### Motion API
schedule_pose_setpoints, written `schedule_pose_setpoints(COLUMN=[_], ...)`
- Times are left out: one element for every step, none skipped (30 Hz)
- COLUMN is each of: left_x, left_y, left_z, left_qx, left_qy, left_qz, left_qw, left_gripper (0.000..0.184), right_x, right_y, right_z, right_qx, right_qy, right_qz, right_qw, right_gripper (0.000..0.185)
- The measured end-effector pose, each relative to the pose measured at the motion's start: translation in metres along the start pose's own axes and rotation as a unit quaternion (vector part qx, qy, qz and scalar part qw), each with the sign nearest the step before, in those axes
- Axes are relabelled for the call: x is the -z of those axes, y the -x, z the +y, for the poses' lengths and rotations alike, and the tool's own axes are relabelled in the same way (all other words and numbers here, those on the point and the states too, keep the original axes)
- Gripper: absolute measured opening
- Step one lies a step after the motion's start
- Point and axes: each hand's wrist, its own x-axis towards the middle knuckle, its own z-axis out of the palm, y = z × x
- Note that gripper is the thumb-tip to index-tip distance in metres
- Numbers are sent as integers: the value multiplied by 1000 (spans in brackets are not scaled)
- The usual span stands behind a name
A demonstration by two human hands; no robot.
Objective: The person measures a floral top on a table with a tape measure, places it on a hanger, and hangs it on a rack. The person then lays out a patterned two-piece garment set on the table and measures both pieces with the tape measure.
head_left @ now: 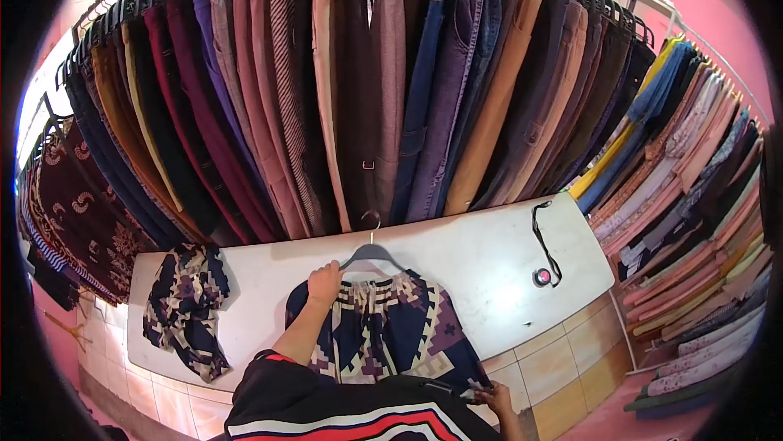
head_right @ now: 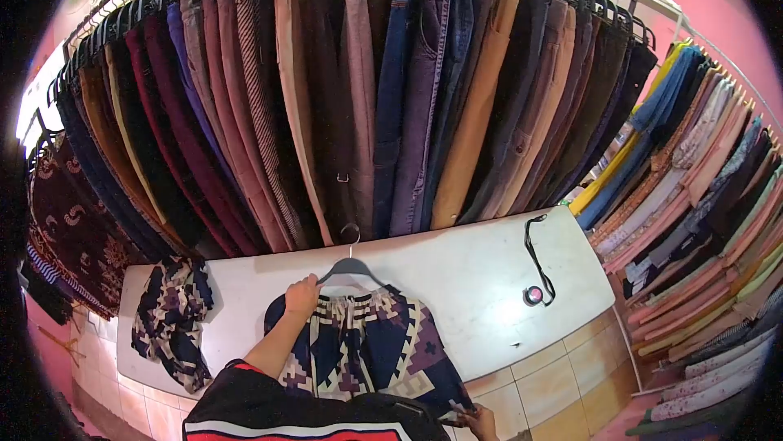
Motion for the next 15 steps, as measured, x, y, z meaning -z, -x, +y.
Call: schedule_pose_setpoints(left_x=[14,30,48,67,88,108,127,143,156,170,181,188,190,191,191], left_y=[-4,-7,-11,-13,-12,-8,-4,2,9,17,24,32,40,49,57], left_z=[9,17,25,32,37,39,40,40,36,34,28,19,6,-8,-22], left_qx=[-16,-24,-32,-39,-40,-36,-32,-29,-25,-8,3,12,40,66,107], left_qy=[0,22,44,66,93,101,109,116,131,126,124,121,119,118,144], left_qz=[32,67,103,140,178,207,235,261,272,292,291,291,280,269,259], left_qw=[999,997,993,987,979,972,965,958,953,948,949,949,952,954,949], left_gripper=[25,24,23,22,20,20,20,20,20,19,19,18,18,18,16], right_x=[-4,-9,-8,-5,-4,-5,-6,-8,-10,-13,-6,-7,0,15,28], right_y=[2,6,11,15,19,21,17,16,18,23,24,11,-6,-17,-36], right_z=[5,7,-13,-19,-23,-24,2,18,30,28,23,39,51,32,4], right_qx=[7,14,-13,-2,11,23,-2,-31,-60,-89,-148,-143,-155,-82,4], right_qy=[-30,-60,-5,6,18,29,57,95,133,170,136,103,77,-68,-126], right_qz=[32,63,104,151,196,242,264,304,343,379,375,459,534,560,640], right_qw=[999,996,994,989,980,970,963,947,928,905,905,871,828,821,758], right_gripper=[32,29,17,18,20,23,31,31,30,30,30,29,24,21,23])
